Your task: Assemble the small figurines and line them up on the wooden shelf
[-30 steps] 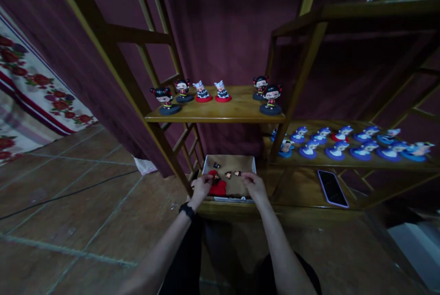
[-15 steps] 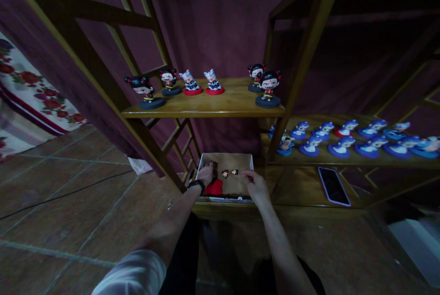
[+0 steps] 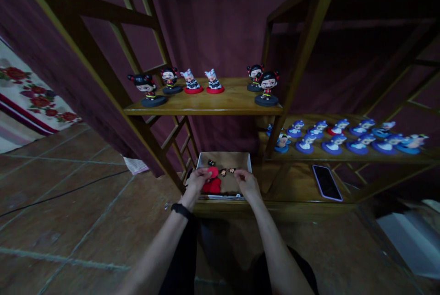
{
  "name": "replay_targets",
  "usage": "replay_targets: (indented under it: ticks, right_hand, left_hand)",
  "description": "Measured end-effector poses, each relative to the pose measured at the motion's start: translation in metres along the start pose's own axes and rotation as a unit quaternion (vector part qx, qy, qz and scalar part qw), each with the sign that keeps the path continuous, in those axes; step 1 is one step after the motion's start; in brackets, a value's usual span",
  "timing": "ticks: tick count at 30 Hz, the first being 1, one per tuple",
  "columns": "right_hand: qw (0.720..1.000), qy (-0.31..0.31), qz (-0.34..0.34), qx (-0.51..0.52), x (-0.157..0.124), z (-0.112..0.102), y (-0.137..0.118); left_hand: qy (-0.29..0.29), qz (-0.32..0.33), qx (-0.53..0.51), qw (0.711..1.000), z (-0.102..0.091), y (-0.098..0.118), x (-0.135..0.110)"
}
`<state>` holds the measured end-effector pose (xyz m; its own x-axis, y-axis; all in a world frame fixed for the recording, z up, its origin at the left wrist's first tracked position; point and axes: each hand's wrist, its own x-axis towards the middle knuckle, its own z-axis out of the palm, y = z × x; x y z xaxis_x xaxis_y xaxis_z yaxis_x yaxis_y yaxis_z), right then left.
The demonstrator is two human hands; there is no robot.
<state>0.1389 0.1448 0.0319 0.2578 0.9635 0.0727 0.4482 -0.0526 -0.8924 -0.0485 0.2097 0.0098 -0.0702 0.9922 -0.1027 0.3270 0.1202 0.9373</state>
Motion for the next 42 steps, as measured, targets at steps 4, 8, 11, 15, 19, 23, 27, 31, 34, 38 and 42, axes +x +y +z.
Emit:
replay_targets:
  ticks: [4, 8, 11, 15, 19, 23, 27, 31, 34, 38, 42]
  right_hand:
    - [1.000, -0.017, -0.015, 0.000, 0.002, 0.023, 0.006]
    - [0.998, -0.039, -0.026, -0.039, 0.007, 0.046, 0.011]
    - [0.995, -0.046, -0.027, -0.086, 0.016, 0.063, 0.011]
    - [0.980, -0.088, -0.015, -0.180, 0.033, 0.088, 0.009]
    - [0.959, -0.122, -0.105, -0.233, 0.045, 0.109, 0.007]
    - [0.925, -0.194, -0.186, -0.269, 0.049, 0.124, 0.008]
    - [0.909, -0.225, -0.164, -0.310, 0.048, 0.131, 0.010]
    - [0.932, -0.165, -0.116, -0.302, 0.051, 0.125, 0.005]
    - [0.976, -0.097, -0.063, -0.186, 0.055, 0.116, -0.010]
    - [0.965, -0.068, 0.077, 0.242, 0.044, 0.104, -0.037]
    - [0.867, -0.155, 0.107, 0.461, 0.000, 0.086, -0.049]
  left_hand:
    - [-0.055, -0.133, -0.261, 0.955, -0.006, -0.003, -0.027]
    - [-0.037, -0.180, -0.360, 0.915, -0.019, -0.005, -0.052]
    - [-0.001, -0.195, -0.370, 0.908, -0.031, -0.014, -0.072]
    - [0.037, -0.230, -0.393, 0.890, -0.048, -0.035, -0.104]
    - [0.036, -0.267, -0.395, 0.879, -0.062, -0.058, -0.134]
    - [0.054, -0.300, -0.385, 0.871, -0.071, -0.085, -0.148]
    - [0.075, -0.314, -0.387, 0.863, -0.076, -0.106, -0.150]
    - [0.079, -0.298, -0.387, 0.869, -0.083, -0.102, -0.152]
    - [0.056, -0.278, -0.397, 0.873, -0.087, -0.088, -0.151]
    - [0.033, -0.251, -0.426, 0.868, -0.084, -0.062, -0.139]
    - [0.016, -0.216, -0.458, 0.862, -0.076, -0.031, -0.130]
